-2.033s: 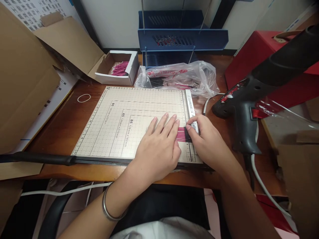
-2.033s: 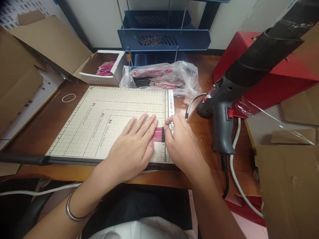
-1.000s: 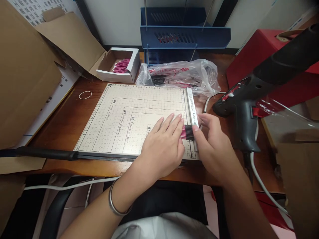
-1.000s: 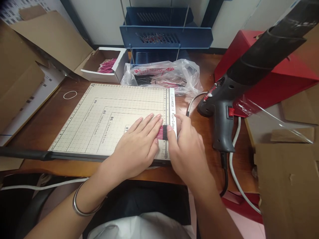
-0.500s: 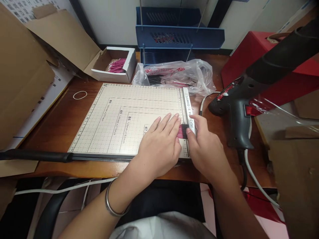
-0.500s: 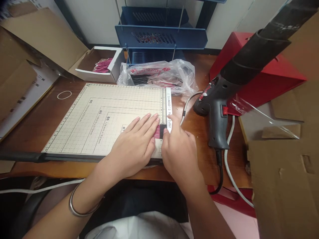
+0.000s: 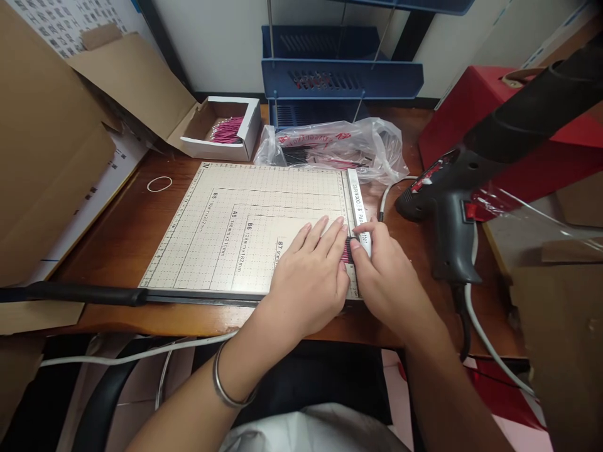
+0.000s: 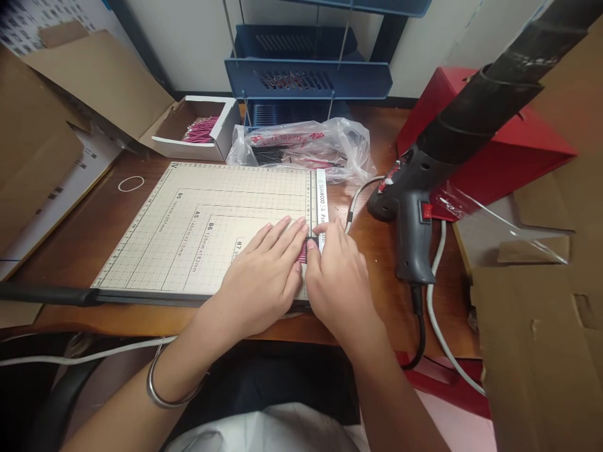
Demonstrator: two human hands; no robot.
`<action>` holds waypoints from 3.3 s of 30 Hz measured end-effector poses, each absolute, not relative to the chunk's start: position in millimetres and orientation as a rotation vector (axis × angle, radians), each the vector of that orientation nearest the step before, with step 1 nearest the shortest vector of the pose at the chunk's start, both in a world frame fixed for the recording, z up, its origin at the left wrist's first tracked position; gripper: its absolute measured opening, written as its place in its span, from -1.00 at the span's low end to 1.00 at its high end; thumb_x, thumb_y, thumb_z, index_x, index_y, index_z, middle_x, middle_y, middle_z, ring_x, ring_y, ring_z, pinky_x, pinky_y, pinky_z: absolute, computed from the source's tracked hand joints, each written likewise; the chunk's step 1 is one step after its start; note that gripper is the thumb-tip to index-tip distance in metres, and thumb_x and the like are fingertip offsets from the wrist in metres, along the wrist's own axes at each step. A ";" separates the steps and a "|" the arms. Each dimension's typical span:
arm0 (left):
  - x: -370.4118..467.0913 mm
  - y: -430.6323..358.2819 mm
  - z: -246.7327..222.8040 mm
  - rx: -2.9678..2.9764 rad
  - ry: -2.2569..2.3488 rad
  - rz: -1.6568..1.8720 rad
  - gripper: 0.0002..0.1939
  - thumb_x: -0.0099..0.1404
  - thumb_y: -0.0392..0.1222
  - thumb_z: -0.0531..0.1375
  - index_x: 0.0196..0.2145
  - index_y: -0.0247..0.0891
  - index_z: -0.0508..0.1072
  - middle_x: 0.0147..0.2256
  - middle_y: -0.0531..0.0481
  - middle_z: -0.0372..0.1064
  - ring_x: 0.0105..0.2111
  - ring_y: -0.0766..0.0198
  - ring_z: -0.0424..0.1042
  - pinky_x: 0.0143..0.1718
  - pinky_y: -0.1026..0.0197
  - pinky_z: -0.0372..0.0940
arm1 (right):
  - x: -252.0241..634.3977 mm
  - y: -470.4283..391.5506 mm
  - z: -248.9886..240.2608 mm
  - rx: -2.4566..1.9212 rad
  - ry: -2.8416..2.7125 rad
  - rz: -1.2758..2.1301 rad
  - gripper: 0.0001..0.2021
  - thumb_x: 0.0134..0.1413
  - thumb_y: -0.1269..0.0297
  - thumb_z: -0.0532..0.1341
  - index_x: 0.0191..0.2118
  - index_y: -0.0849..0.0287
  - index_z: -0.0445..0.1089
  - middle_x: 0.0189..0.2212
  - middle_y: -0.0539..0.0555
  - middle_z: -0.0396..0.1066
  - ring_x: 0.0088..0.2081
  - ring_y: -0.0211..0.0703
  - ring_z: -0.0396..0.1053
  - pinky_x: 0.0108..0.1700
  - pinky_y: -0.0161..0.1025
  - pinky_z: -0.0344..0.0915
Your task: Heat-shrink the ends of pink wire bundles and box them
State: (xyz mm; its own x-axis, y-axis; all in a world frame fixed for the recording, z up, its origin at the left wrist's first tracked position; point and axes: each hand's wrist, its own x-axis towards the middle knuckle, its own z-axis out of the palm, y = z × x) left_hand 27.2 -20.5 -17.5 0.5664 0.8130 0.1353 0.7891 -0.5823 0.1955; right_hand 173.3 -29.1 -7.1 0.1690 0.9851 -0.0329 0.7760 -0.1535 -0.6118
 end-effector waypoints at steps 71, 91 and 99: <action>-13.9 -41.2 -19.8 2.707 1.451 0.394 -0.43 0.59 -0.15 -0.14 0.43 -0.40 0.19 0.42 -0.17 0.12 0.46 -0.04 0.05 0.46 -0.22 -0.02 | 123.3 -0.2 0.5 -1.707 -2.148 0.534 -0.09 0.34 -0.38 -0.29 0.54 0.16 -0.08 0.54 0.05 -0.36 0.55 0.21 -0.46 0.54 0.28 -0.46; -12.3 -41.5 -22.2 2.702 1.495 0.422 -0.46 0.58 -0.14 -0.13 0.33 -0.44 0.34 0.35 -0.21 0.27 0.43 -0.06 0.13 0.47 -0.23 -0.05 | 132.8 23.2 -4.6 -1.599 -2.427 0.455 -0.16 0.35 -0.35 -0.34 0.56 0.01 -0.23 0.54 -0.06 -0.45 0.55 0.17 -0.56 0.48 0.42 -0.55; -12.5 -41.4 -21.0 2.689 1.495 0.399 -0.47 0.58 -0.14 -0.11 0.32 -0.41 0.36 0.35 -0.22 0.26 0.42 -0.05 0.14 0.47 -0.23 -0.07 | 132.3 29.0 -7.0 -1.488 -2.469 0.503 -0.16 0.34 -0.36 -0.33 0.56 0.00 -0.25 0.54 -0.05 -0.49 0.55 0.16 -0.58 0.48 0.41 -0.55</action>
